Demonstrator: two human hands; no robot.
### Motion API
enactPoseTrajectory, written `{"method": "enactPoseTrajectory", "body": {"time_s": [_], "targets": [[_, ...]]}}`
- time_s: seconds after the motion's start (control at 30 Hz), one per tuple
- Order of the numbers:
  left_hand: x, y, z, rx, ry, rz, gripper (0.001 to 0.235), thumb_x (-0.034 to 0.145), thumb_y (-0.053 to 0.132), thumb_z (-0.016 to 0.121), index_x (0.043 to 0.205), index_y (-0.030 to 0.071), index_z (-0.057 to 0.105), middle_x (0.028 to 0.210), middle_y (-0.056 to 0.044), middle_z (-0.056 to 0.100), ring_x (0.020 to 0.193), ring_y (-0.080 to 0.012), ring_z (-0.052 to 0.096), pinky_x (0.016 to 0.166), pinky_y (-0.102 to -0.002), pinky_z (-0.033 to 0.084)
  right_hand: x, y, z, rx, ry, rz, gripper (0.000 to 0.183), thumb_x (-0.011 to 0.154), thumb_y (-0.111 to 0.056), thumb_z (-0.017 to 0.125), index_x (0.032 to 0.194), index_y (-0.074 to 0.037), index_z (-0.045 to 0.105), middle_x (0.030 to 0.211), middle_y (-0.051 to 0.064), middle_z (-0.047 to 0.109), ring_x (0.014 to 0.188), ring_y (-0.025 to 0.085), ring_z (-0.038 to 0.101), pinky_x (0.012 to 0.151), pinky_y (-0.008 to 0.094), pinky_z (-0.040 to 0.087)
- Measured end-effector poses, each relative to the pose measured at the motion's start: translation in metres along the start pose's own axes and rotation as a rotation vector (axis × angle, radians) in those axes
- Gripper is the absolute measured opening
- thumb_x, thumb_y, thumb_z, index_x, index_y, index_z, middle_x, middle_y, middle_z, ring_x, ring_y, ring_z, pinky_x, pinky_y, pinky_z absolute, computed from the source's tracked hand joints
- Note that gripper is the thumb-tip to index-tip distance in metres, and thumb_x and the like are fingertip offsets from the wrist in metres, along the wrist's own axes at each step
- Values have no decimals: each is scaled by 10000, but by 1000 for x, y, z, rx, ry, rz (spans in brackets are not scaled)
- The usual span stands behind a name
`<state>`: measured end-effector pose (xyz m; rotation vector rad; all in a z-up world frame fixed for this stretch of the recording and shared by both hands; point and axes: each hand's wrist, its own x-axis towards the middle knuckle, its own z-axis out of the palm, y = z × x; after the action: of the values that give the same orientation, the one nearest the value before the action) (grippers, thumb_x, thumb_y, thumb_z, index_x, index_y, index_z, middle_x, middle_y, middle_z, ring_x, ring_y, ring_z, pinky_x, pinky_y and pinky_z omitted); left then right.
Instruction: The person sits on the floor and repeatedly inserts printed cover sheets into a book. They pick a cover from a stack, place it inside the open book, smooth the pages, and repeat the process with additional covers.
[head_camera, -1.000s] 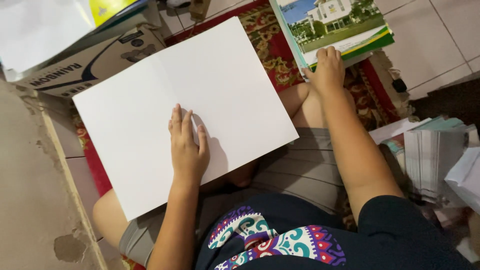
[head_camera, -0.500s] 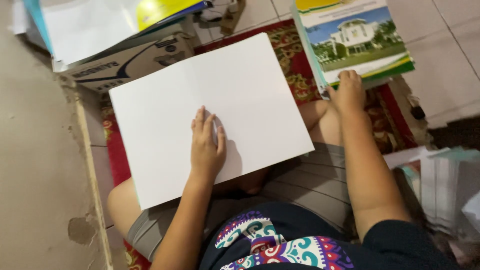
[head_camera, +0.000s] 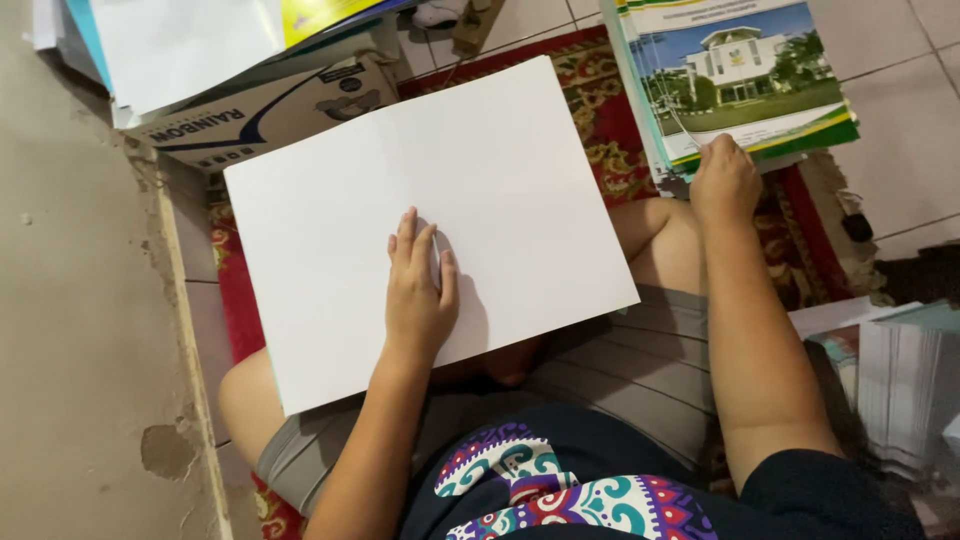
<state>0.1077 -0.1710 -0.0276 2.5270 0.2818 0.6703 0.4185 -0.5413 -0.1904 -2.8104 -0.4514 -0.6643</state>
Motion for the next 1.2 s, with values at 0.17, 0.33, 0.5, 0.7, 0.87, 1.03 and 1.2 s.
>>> {"method": "enactPoseTrajectory", "body": {"time_s": [0.17,0.33,0.5,0.7,0.87,1.03,1.2], "targets": [[1,0,1,-22,-6,-17,371,1021,176,548,1329,-28,579,1535,-278,459,1453,-395,444,1238,-469,259,4,0,-4,31,51,26,168,1121,-253,582,1035,-110,606,829,120,683,812,377,726,687,499,573],[1,2,-2,-37,-21,-34,366,1032,181,533,1326,-32,579,1539,-273,453,1459,-389,439,1245,-467,245,4,-2,-5,81,166,-73,169,1119,-249,600,1003,-127,594,823,116,653,793,381,700,715,472,562],[0,4,-1,-50,2,-48,332,1027,105,537,1324,-39,575,1549,-278,434,1454,-397,439,1241,-482,258,5,-2,-3,188,182,-174,225,1106,-208,662,935,-113,550,821,131,611,790,400,672,729,470,549],[-2,-1,2,-28,7,-54,323,992,56,560,1302,-29,591,1552,-265,433,1435,-381,471,1248,-462,246,6,-9,-6,146,58,-190,185,1059,-218,710,940,-126,603,865,108,641,833,378,687,737,469,546],[-1,0,1,-36,14,-39,308,976,33,566,1277,-23,602,1551,-265,434,1435,-386,468,1246,-463,252,2,-19,-20,121,-89,-203,173,958,-242,802,922,-151,660,948,51,685,917,321,710,783,427,570],[-4,-11,7,-68,-6,-7,354,931,5,599,1285,-7,589,1564,-273,412,1445,-412,447,1240,-490,264,2,-24,-32,130,-199,-147,265,829,-248,891,997,-162,705,1056,36,713,989,320,717,804,445,585],[-4,-11,8,-35,9,-19,319,956,17,593,1275,10,595,1569,-254,423,1448,-383,461,1251,-458,240,5,-19,-26,233,-230,-53,384,796,-282,916,1086,-174,689,1057,41,705,1031,304,713,842,458,572]]}}
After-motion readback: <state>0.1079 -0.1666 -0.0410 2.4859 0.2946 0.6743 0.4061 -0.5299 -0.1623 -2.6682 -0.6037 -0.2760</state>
